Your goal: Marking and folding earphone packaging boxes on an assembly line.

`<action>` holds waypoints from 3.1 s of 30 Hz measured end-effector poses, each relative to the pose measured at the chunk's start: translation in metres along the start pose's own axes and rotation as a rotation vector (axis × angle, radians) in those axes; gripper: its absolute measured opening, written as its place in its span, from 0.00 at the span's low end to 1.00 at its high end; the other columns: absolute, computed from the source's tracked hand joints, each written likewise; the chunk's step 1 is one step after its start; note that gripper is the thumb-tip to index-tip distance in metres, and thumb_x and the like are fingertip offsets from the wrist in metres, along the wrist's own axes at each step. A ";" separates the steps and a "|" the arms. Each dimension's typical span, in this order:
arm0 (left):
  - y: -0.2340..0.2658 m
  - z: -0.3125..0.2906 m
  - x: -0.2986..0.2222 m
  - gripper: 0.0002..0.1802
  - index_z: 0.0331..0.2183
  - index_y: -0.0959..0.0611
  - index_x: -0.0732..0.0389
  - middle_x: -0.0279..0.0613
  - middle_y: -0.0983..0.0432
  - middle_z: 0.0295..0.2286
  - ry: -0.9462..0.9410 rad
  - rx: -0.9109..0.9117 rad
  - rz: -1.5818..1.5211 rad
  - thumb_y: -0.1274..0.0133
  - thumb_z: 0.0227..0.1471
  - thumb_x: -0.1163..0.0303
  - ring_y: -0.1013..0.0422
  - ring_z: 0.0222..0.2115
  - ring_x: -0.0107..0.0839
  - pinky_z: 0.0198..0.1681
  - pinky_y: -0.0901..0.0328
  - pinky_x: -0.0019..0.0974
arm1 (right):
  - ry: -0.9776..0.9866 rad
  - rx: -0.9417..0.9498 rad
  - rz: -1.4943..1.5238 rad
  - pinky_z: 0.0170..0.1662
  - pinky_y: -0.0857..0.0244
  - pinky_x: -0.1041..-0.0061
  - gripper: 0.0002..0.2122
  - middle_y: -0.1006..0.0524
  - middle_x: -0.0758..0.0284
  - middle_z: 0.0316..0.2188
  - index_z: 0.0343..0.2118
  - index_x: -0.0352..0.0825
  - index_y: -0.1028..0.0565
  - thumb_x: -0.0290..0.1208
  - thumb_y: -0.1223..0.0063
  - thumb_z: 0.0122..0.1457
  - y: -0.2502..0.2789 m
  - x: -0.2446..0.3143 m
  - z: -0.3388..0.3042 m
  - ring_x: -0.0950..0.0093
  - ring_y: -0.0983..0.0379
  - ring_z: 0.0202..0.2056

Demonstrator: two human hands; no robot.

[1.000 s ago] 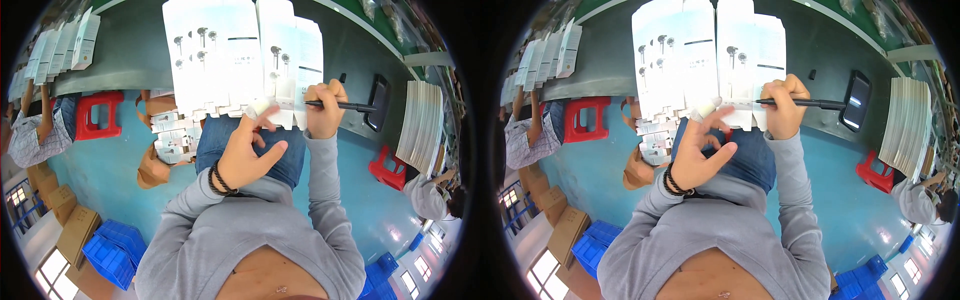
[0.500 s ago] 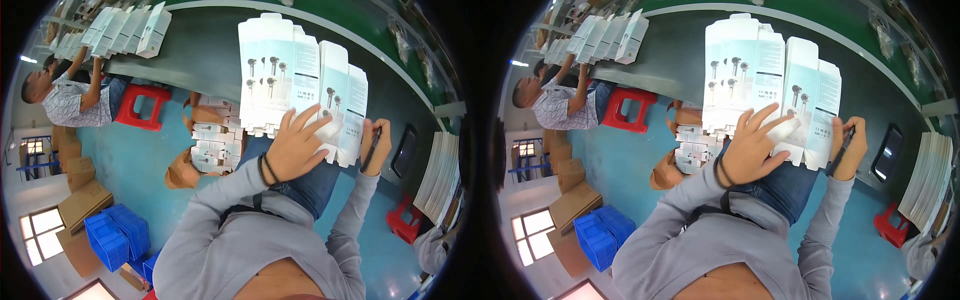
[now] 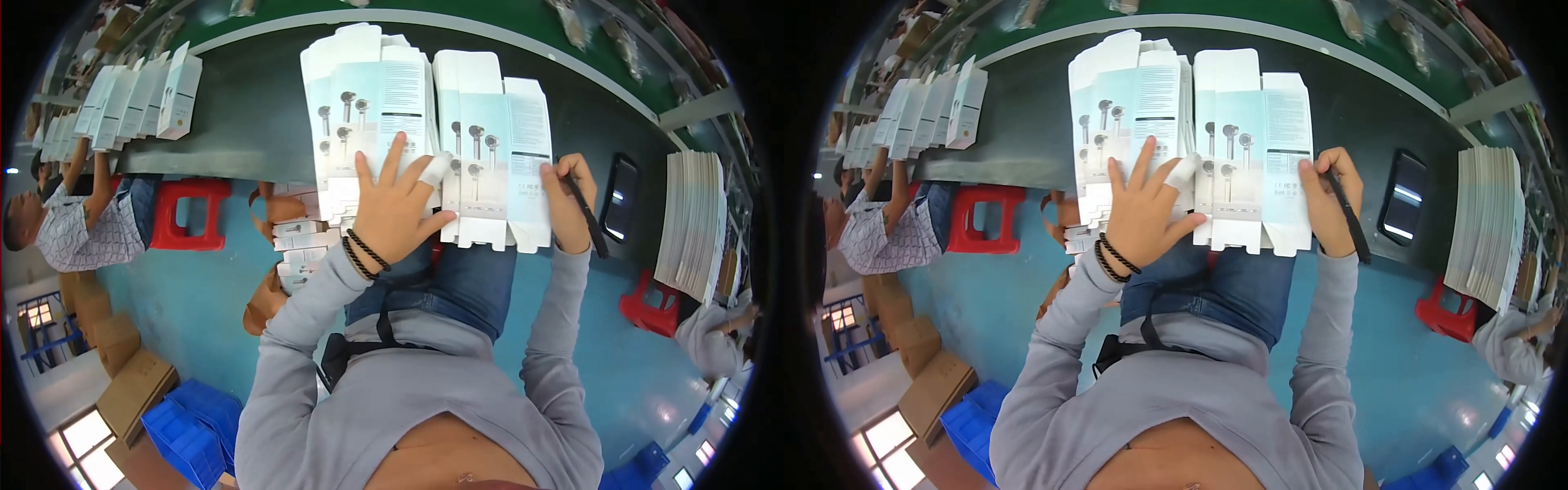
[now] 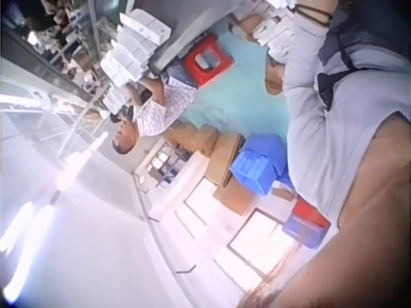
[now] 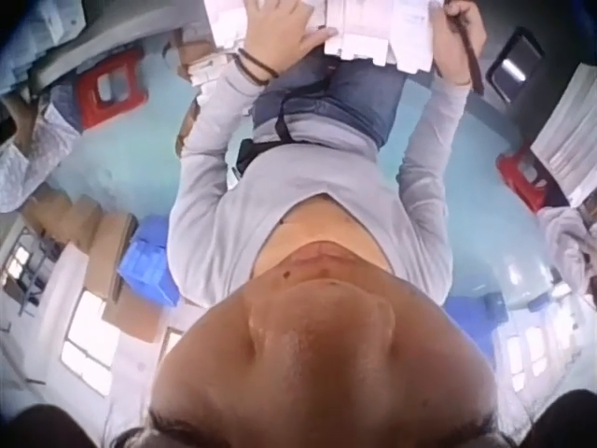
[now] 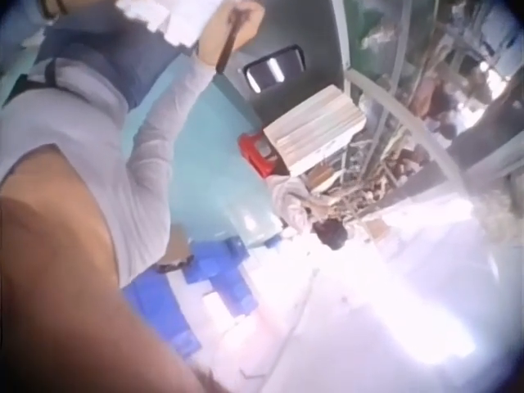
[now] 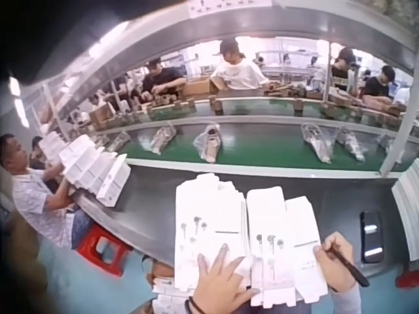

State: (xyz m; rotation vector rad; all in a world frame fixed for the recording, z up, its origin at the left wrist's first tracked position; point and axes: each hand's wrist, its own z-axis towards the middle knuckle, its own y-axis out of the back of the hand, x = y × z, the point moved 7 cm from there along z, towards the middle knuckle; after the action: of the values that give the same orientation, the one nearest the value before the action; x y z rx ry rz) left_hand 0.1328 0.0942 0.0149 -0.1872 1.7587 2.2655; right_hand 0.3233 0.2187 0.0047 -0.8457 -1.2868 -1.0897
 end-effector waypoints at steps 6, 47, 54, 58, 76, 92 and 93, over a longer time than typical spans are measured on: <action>0.018 -0.007 0.006 0.33 0.46 0.32 0.65 0.47 0.36 0.47 -0.060 -0.157 -0.143 0.52 0.47 0.48 0.55 0.57 0.53 0.51 0.64 0.70 | 0.126 -0.129 0.145 0.24 0.50 0.90 0.10 0.40 0.78 0.20 0.23 0.37 0.39 0.21 0.49 0.53 0.004 0.043 0.014 0.90 0.45 0.22; 0.046 -0.028 0.012 0.29 0.45 0.28 0.66 0.42 0.29 0.30 0.198 -0.279 -0.510 0.40 0.37 0.71 0.34 0.31 0.35 0.34 0.40 0.32 | 0.196 0.206 -0.307 0.17 0.51 0.84 0.14 0.38 0.73 0.09 0.12 0.32 0.40 0.21 0.47 0.46 -0.080 0.012 -0.021 0.87 0.46 0.14; 0.007 -0.031 -0.025 0.28 0.47 0.30 0.66 0.42 0.31 0.22 0.351 -0.039 -0.845 0.43 0.41 0.74 0.34 0.20 0.28 0.25 0.39 0.28 | 0.219 0.197 -0.294 0.18 0.49 0.85 0.13 0.35 0.72 0.10 0.12 0.32 0.40 0.20 0.48 0.46 -0.079 0.012 -0.021 0.87 0.44 0.14; -0.004 -0.037 -0.018 0.31 0.50 0.32 0.63 0.40 0.26 0.35 0.402 -0.039 -0.888 0.44 0.41 0.74 0.36 0.21 0.19 0.22 0.43 0.23 | -0.007 0.099 0.095 0.19 0.44 0.85 0.13 0.34 0.71 0.12 0.13 0.35 0.42 0.16 0.53 0.47 -0.064 -0.004 -0.018 0.86 0.39 0.16; -0.015 -0.009 -0.026 0.44 0.56 0.55 0.63 0.53 0.32 0.41 0.515 -0.279 -1.727 0.48 0.43 0.85 0.29 0.38 0.31 0.36 0.31 0.27 | 0.114 0.047 0.610 0.19 0.55 0.79 0.13 0.44 0.70 0.10 0.18 0.40 0.49 0.22 0.59 0.53 -0.032 0.032 -0.011 0.81 0.51 0.15; 0.065 -0.059 0.087 0.36 0.54 0.43 0.64 0.47 0.31 0.45 0.474 -0.601 -0.489 0.47 0.44 0.78 0.45 0.21 0.15 0.23 0.48 0.18 | 0.137 0.123 -0.171 0.19 0.46 0.85 0.13 0.33 0.72 0.12 0.13 0.33 0.41 0.17 0.48 0.45 -0.063 0.007 -0.022 0.87 0.41 0.16; 0.063 -0.058 0.084 0.36 0.54 0.43 0.64 0.47 0.31 0.45 0.478 -0.600 -0.490 0.47 0.44 0.78 0.45 0.21 0.15 0.23 0.48 0.18 | 0.184 0.151 -0.241 0.18 0.48 0.85 0.14 0.34 0.73 0.10 0.13 0.33 0.41 0.18 0.47 0.45 -0.067 0.010 -0.024 0.87 0.42 0.15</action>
State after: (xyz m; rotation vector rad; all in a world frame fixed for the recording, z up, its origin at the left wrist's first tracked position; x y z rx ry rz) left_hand 0.0307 0.0345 0.0369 -1.2109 0.9611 2.3933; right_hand 0.2670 0.1749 0.0059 -0.4744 -1.3194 -1.2123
